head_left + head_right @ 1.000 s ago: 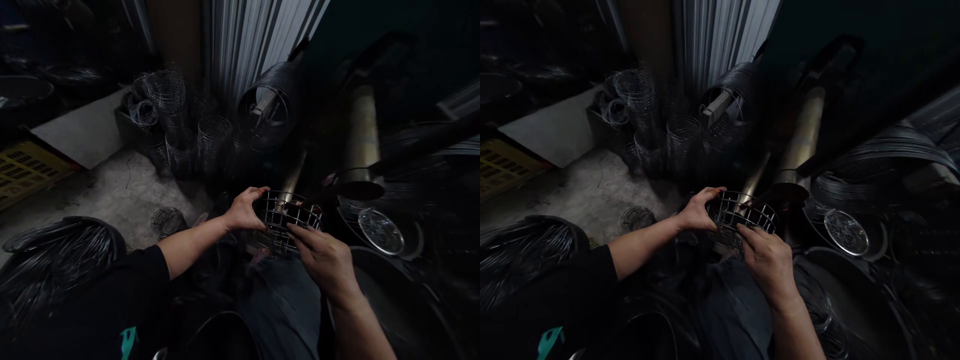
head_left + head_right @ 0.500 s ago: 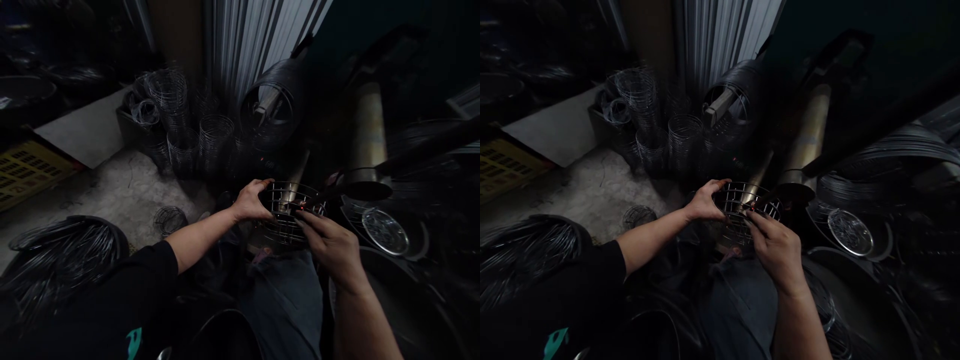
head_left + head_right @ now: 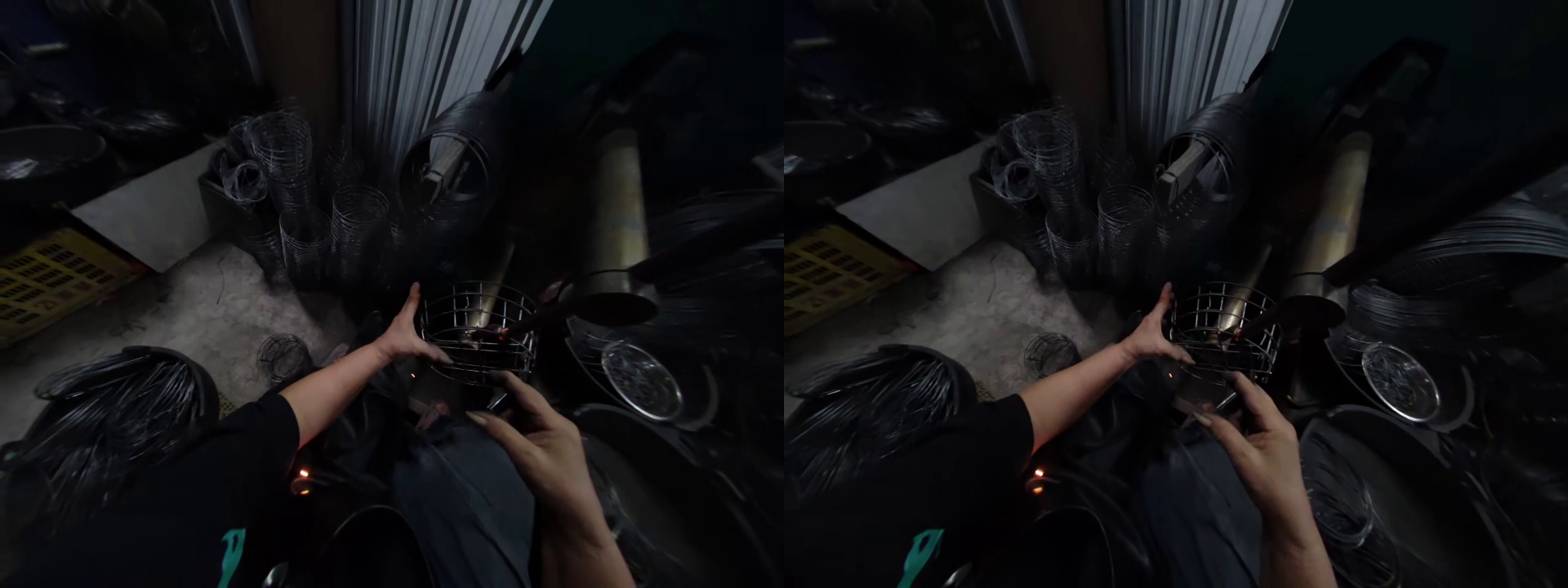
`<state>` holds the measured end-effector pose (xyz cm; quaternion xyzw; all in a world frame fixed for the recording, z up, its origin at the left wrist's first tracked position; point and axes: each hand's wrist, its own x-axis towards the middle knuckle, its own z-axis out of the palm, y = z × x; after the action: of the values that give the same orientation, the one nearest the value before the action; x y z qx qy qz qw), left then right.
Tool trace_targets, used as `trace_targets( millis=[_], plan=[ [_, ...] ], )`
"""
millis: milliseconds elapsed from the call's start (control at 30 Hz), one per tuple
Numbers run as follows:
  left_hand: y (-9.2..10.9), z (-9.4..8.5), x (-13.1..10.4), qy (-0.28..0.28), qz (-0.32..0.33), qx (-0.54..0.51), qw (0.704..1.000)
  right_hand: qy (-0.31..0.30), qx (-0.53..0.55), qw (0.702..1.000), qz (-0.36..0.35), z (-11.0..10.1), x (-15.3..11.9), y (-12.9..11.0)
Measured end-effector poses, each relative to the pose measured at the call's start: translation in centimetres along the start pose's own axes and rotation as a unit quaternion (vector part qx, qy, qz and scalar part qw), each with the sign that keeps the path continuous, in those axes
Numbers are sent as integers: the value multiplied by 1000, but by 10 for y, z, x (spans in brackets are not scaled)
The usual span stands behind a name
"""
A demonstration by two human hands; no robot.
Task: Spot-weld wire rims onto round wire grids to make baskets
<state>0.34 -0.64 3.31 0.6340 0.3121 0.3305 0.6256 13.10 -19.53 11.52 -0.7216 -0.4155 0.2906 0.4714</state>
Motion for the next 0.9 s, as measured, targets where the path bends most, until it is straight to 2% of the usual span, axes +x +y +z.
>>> trace_targets(
  millis=[67, 167, 267, 400, 533, 633, 733, 800, 900],
  plan=[
    [-19, 6, -7, -7, -69, -105, 992, -23, 79, 996, 26, 4, -6, -1],
    [-33, 14, -9, 11, -99, -198, 975, -42, 242, 965, 93, 12, -13, -8],
    [-28, 11, -9, 31, -99, -212, 972, -52, 301, 945, 120, 16, -20, -18],
    [-11, -13, -28, 23, -91, -214, 972, -83, 308, 940, 120, 17, -30, -28],
    [3, -37, -62, -20, -36, -114, 993, -123, 266, 950, 104, 16, -42, -30],
    [11, -45, -79, -17, 4, 1, 1000, -140, 226, 961, 77, 15, -50, -30],
    [21, -45, -86, -6, 44, 99, 994, -150, 143, 978, 27, 12, -59, -32],
    [30, -41, -89, -3, 71, 153, 986, -153, 49, 987, -20, 10, -65, -38],
    [43, -36, -94, -11, 107, 209, 972, -151, -90, 977, -117, 12, -67, -48]
  ],
)
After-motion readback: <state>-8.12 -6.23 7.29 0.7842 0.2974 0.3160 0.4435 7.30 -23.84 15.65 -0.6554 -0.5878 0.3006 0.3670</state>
